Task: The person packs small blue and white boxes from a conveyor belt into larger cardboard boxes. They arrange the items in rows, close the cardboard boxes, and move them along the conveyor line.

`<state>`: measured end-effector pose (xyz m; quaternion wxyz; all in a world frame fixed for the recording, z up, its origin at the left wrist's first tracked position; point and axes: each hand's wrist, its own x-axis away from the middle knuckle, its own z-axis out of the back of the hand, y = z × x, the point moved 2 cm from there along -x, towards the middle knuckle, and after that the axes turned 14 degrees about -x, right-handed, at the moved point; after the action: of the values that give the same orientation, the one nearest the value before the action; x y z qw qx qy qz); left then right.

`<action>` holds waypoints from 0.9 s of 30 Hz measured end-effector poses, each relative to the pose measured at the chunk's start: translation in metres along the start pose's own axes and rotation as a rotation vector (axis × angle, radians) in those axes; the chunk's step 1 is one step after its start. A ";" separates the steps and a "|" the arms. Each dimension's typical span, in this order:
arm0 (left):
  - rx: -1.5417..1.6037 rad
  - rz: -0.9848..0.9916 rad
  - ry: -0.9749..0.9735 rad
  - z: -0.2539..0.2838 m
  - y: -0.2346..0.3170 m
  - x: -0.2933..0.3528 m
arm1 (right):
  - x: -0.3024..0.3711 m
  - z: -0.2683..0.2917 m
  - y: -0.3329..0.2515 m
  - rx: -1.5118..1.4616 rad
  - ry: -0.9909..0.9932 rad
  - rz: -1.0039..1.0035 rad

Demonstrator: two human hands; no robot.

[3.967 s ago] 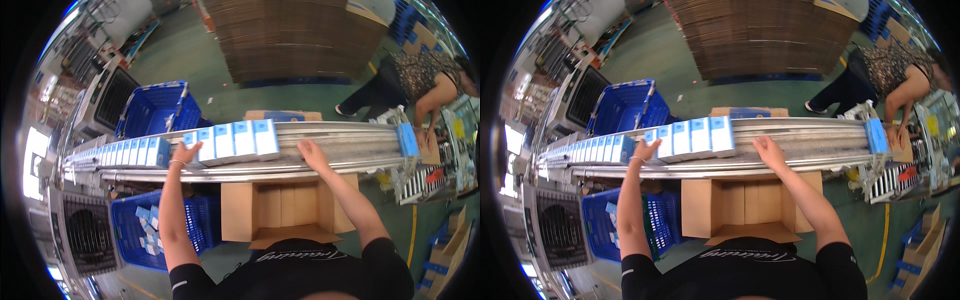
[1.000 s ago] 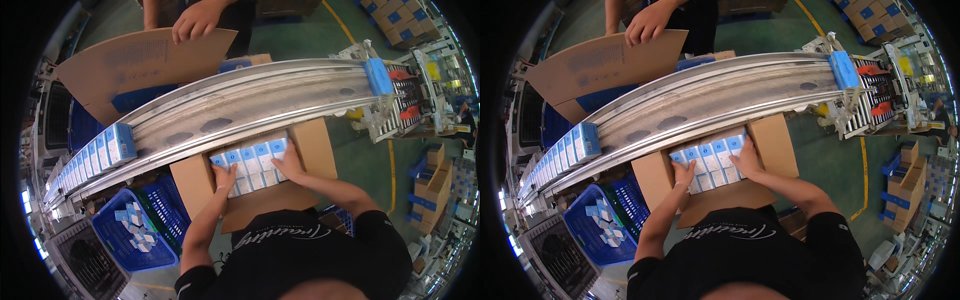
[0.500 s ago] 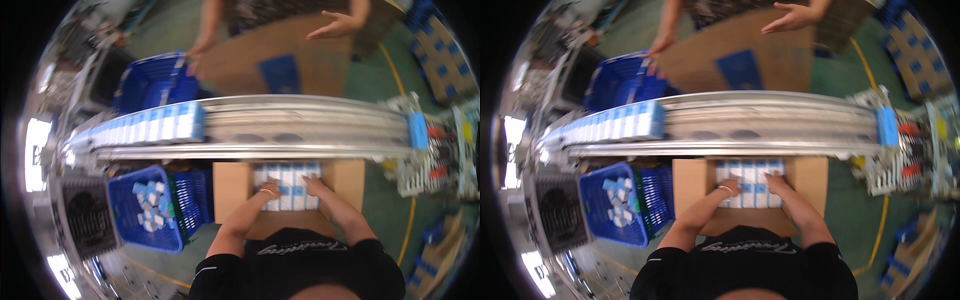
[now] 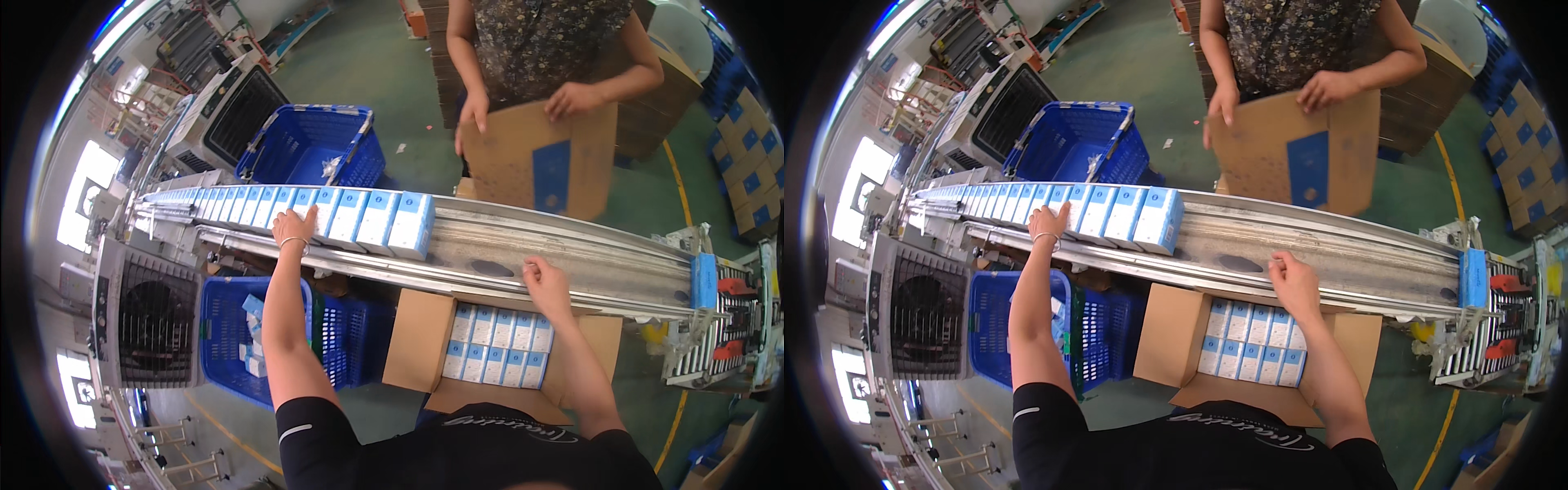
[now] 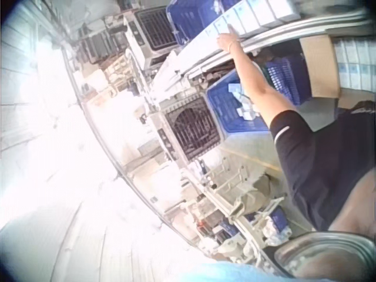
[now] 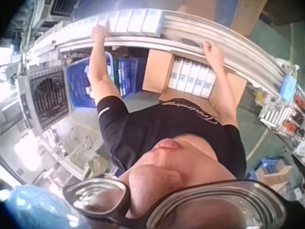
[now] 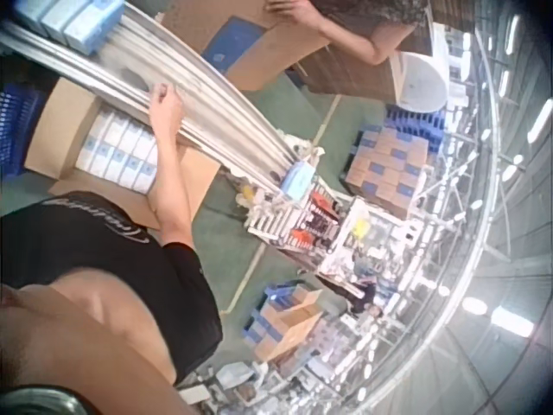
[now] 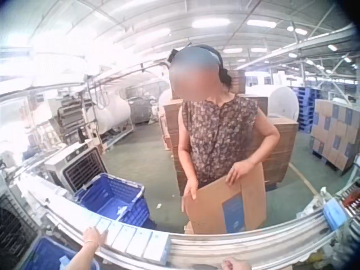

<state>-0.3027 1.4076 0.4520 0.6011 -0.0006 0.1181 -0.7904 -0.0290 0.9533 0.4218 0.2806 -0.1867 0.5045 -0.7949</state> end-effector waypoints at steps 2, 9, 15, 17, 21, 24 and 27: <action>0.127 -0.050 -0.101 -0.003 0.009 -0.001 | -0.001 -0.001 0.004 0.048 -0.046 0.007; 0.715 -0.531 -0.216 -0.043 0.135 0.059 | -0.060 0.000 0.006 -0.270 -0.038 -0.166; 0.838 -0.540 -0.125 0.047 0.186 0.169 | -0.050 0.061 0.008 -0.232 0.080 -0.078; 0.905 -0.511 -0.045 0.078 0.171 0.197 | -0.029 0.078 -0.003 -0.309 0.120 0.035; 0.707 -0.550 -0.174 0.127 0.142 0.291 | 0.088 0.142 -0.040 0.009 0.215 0.028; 0.743 -0.680 -0.504 0.083 0.118 0.351 | 0.157 0.153 -0.005 0.009 -0.047 -0.267; 0.326 -0.716 -0.885 -0.047 0.125 0.402 | 0.190 0.110 0.111 -0.205 -0.266 -0.552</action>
<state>-0.3021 1.0031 0.3263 0.2815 -0.2777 -0.2743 -0.8766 -0.0831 0.7190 0.3705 0.0976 -0.4461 0.4710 -0.7547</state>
